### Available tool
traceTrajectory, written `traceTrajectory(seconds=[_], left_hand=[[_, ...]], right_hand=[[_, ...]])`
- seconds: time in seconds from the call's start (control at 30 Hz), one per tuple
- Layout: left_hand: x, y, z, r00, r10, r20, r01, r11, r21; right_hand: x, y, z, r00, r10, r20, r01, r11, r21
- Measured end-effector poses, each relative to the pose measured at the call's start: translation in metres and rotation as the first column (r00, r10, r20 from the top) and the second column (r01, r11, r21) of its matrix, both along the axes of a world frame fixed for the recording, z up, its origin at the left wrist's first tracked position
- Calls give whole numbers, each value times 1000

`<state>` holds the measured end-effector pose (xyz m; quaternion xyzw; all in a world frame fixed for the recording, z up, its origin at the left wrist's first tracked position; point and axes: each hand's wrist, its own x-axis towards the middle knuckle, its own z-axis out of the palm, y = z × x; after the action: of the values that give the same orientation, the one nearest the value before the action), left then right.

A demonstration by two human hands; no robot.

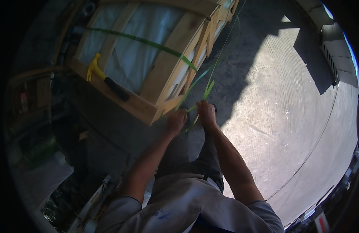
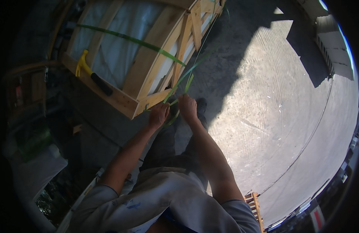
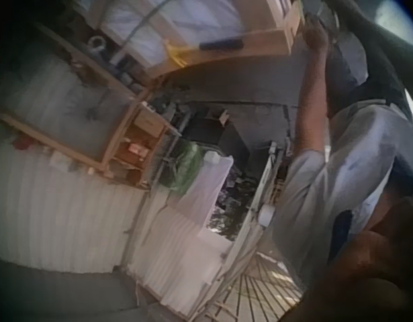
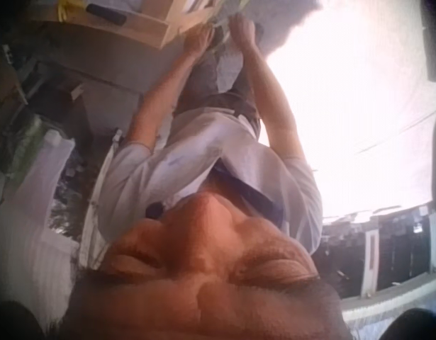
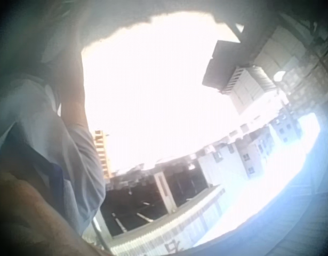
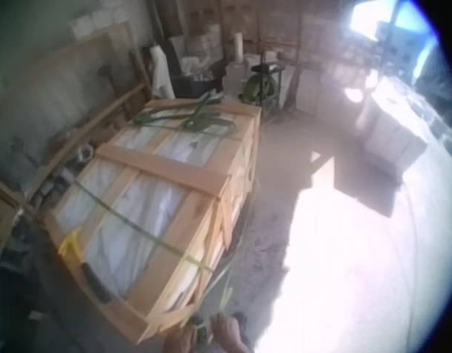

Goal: The person secures a wooden crate with green straps using a manual tensioner and a hammer. They wrap straps around the crate, tighten them with the tensioner, and hammer nails to hold the straps in place.

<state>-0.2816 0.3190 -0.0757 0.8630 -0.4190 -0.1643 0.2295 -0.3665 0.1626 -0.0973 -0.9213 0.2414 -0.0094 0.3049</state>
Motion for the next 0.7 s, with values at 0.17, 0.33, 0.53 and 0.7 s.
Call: traceTrajectory(seconds=[0.17,0.33,0.53,0.7], left_hand=[[14,10,-23,995,-18,-94,12,998,-67],[22,6,-32,993,51,-108,-58,997,-59],[30,4,-34,984,-35,-176,46,997,58],[34,8,-41,975,-73,-211,64,997,-47]], right_hand=[[-5,-2,13,956,-265,124,157,821,549],[-43,49,6,905,-401,-145,327,435,839],[-47,157,-20,978,172,-115,-113,909,401],[-19,182,-10,923,-54,-382,310,695,649]])
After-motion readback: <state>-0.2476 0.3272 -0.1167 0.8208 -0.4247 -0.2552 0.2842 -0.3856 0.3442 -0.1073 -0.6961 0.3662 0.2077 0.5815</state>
